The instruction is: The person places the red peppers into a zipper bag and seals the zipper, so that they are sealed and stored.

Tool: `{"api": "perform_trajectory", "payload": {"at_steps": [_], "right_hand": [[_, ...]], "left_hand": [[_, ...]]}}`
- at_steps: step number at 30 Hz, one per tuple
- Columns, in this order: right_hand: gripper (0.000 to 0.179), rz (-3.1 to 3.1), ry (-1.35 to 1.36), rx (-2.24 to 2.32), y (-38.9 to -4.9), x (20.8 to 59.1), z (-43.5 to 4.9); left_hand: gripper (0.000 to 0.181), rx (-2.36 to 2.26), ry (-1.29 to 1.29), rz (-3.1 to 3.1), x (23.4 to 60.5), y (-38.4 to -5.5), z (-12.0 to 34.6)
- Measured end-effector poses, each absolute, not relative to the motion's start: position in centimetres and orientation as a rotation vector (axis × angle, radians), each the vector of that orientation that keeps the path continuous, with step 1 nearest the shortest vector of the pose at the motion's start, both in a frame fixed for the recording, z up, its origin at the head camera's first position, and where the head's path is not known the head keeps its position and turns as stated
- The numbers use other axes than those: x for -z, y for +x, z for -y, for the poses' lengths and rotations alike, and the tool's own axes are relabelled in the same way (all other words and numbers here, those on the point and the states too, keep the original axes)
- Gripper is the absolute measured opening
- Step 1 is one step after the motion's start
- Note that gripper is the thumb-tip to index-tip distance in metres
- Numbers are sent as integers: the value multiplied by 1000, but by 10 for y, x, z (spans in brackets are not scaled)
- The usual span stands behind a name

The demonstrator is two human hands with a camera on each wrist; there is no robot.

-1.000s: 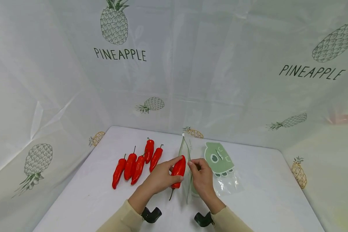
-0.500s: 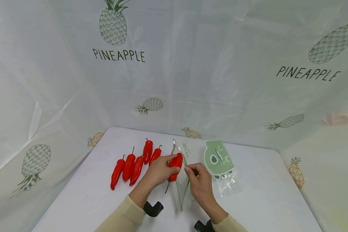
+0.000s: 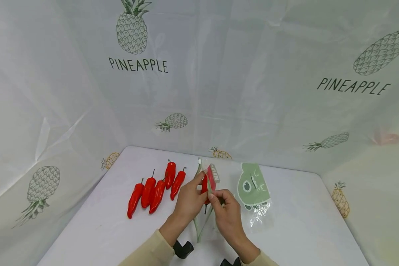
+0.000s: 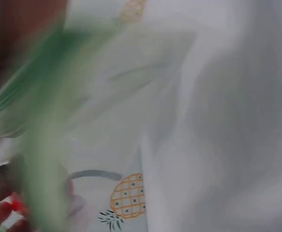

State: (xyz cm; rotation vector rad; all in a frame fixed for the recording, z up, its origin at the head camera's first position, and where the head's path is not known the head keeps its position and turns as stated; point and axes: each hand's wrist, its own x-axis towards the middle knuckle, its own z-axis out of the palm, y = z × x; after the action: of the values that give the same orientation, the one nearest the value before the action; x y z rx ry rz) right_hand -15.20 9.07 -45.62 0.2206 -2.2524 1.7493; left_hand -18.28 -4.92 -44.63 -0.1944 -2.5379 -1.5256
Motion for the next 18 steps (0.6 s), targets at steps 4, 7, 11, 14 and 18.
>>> {"api": "perform_trajectory", "payload": {"at_steps": [4,7,11,14,18], "right_hand": [[5,2179,193,-1790,-148,445,-93],[5,2159,157,-1820,-147,437,-97],[9,2191,104,-1784,-145,429,-107],[10,2214,73,-1719,-143,424,-114],[6,2202,66,-1655,-141,421,-121]], "left_hand": [[69,1527,-250,2512,450,-183,46],[72,1506,-269,2518,451,-184,47],[73,1385,-264,2602,454,-189,52],[71,1266,-253,2686,455,-194,56],[70,1237,-264,2773,454,-198,59]]}}
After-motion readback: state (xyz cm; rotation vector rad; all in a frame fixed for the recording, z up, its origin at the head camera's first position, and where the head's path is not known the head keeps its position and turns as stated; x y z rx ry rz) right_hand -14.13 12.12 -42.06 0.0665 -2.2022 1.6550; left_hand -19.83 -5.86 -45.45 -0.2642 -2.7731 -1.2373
